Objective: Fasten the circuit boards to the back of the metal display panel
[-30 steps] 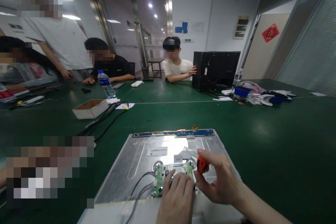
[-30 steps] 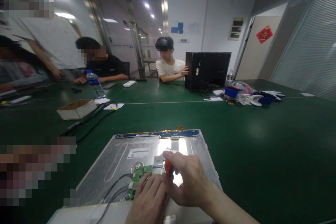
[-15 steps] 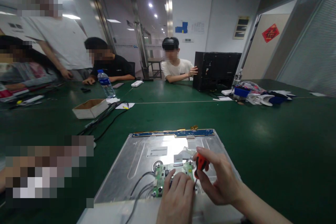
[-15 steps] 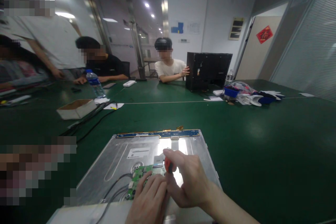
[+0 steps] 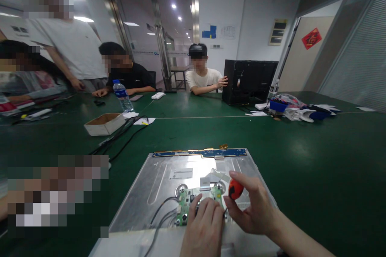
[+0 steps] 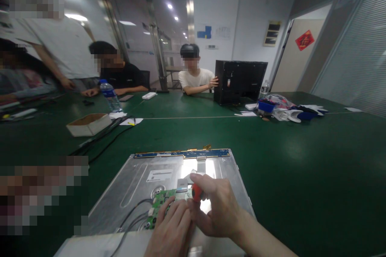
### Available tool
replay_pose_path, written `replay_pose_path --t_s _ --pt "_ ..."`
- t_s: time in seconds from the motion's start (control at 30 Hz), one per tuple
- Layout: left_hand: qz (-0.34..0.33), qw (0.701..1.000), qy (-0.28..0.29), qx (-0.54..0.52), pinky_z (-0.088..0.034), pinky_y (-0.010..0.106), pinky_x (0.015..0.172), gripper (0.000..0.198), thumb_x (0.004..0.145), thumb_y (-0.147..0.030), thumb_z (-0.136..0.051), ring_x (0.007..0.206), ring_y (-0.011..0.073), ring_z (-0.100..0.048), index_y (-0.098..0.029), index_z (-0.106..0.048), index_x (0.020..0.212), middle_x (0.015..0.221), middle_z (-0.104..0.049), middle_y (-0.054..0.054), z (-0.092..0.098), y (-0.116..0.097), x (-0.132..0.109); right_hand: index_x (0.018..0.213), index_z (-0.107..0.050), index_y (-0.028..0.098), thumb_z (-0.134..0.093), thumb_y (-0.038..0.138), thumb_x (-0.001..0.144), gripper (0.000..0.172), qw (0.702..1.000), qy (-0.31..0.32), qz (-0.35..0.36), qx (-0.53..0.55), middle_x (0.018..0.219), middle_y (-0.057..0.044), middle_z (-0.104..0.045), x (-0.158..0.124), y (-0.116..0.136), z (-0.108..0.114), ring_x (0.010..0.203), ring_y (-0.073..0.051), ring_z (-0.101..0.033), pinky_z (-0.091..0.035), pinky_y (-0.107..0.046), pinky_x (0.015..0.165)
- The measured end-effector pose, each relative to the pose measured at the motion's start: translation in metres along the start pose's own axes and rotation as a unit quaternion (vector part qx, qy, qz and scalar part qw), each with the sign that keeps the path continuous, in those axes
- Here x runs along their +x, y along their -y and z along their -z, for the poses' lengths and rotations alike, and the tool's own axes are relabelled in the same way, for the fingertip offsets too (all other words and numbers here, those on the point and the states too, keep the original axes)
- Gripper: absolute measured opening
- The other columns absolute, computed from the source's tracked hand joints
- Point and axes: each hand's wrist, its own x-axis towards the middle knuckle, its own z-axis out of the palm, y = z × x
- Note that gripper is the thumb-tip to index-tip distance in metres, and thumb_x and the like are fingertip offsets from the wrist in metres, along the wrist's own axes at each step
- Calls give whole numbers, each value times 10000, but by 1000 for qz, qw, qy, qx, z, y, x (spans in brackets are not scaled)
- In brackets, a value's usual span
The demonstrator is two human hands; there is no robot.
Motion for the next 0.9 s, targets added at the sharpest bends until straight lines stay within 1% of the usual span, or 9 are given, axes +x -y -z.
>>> replay_pose_path --t_s 0.07,0.2,0.33,0.43,0.57,0.73,0.9 --pt "-1 1000 3 6 -328 397 1052 258 835 -13 -413 844 206 -608 -218 -550 911 836 -638 0 0 0 0 1418 -376 185 -490 100 870 566 1000 2 4 0 767 2 -661 0 0 0 548 -150 -594 -512 -245 483" --pt "2 1000 -11 17 -352 402 1036 278 808 -7 -414 817 205 -610 -223 -539 931 824 -636 -2 -2 -1 0 1430 -368 196 -494 106 868 583 1000 12 -7 14 746 14 -648 0 0 1 546 -153 -587 -509 -256 493" --pt "-1 1000 -20 12 -368 398 1023 282 795 0 -410 811 204 -608 -222 -533 918 804 -635 -2 -2 0 0 1446 -358 168 -482 102 841 621 999 24 -4 39 783 -9 -653 2 0 2 559 -159 -587 -509 -272 492" --pt "2 1000 -16 3 -365 401 1022 273 794 -5 -411 821 207 -608 -225 -534 902 807 -635 -2 -2 0 0 1461 -345 157 -472 90 824 653 998 31 -1 54 818 -27 -663 4 0 3 581 -159 -599 -519 -270 499" --pt "5 1000 -16 -3 -350 395 1029 274 847 -5 -384 821 203 -601 -224 -544 884 806 -634 -3 0 -1 1 1460 -347 151 -460 73 837 639 998 29 -3 55 822 -25 -661 5 1 3 573 -147 -594 -511 -254 489" --pt "6 1000 -19 -4 -330 385 1033 348 940 -7 -297 822 196 -597 -214 -569 871 803 -637 -1 1 -1 3 1458 -346 160 -461 70 862 614 999 19 -5 47 802 -6 -649 4 0 0 555 -137 -569 -498 -243 476" --pt "4 1000 -22 -7 -337 393 1022 331 940 -25 -321 818 203 -596 -214 -581 862 803 -644 6 -1 0 2 1418 -374 175 -481 86 883 553 1000 7 -6 21 778 9 -637 1 0 -2 538 -135 -551 -484 -243 475"
